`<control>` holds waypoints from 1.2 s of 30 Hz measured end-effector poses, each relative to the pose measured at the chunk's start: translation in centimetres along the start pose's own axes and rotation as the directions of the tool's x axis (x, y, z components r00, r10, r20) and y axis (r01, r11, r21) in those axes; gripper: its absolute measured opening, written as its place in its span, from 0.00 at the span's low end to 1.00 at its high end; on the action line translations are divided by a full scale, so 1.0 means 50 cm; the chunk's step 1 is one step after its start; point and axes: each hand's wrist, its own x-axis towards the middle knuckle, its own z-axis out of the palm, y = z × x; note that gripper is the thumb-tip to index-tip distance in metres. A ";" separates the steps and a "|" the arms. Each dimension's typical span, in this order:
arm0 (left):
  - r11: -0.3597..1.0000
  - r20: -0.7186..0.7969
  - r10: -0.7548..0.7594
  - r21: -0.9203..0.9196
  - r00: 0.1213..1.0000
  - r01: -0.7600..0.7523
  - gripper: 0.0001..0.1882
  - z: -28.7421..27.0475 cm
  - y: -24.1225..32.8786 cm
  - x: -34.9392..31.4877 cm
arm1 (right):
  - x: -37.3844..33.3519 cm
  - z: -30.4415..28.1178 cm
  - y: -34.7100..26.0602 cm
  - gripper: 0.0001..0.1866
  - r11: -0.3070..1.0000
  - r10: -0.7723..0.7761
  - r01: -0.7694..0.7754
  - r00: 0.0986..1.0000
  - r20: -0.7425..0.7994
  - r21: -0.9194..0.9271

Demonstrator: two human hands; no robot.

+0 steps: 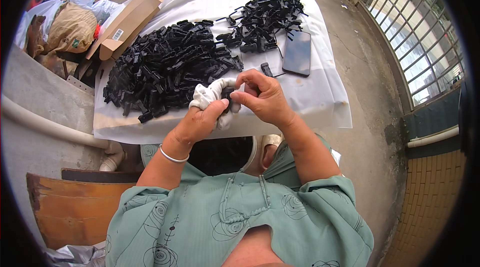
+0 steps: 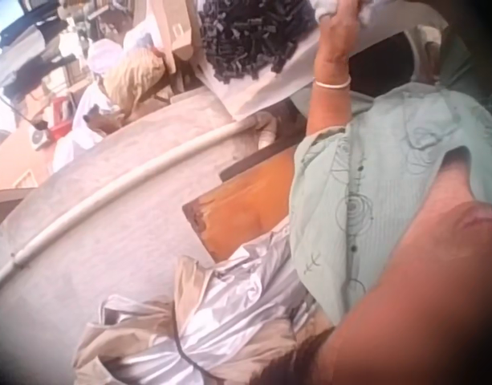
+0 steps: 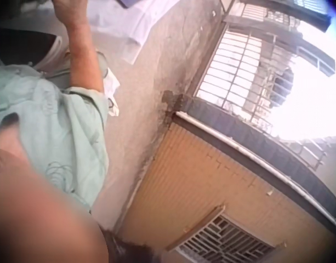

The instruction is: Inspecting and wiping small black components with a cloth at a production floor.

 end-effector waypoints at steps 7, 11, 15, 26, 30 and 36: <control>0.981 -0.145 0.065 0.189 0.987 -0.037 0.13 0.009 -0.007 0.007 | -0.005 0.010 -0.004 0.09 0.986 -0.109 0.116 0.992 0.064 -0.121; 0.898 -0.161 0.224 0.418 0.961 -0.140 0.12 0.018 -0.023 0.017 | -0.009 0.013 -0.006 0.11 0.987 -0.034 0.055 0.990 0.133 -0.151; 0.714 -0.095 0.380 0.663 0.920 -0.226 0.12 0.018 -0.032 0.021 | -0.012 0.036 0.004 0.10 0.957 -0.100 0.108 0.994 0.044 -0.270; -0.020 -0.079 0.590 0.993 0.804 0.113 0.32 -0.081 0.056 0.067 | -0.001 -0.097 0.033 0.09 0.524 0.019 -0.183 0.979 -0.204 -0.831; 0.438 -0.168 0.567 0.890 0.807 -0.122 0.21 -0.086 -0.002 0.042 | 0.004 -0.098 0.056 0.07 0.338 0.180 -0.208 0.972 -0.153 -0.918; 0.967 -0.254 -0.093 -0.254 0.963 0.026 0.12 -0.011 -0.044 0.038 | -0.006 -0.044 0.017 0.04 0.887 -0.137 0.127 0.991 0.009 -0.443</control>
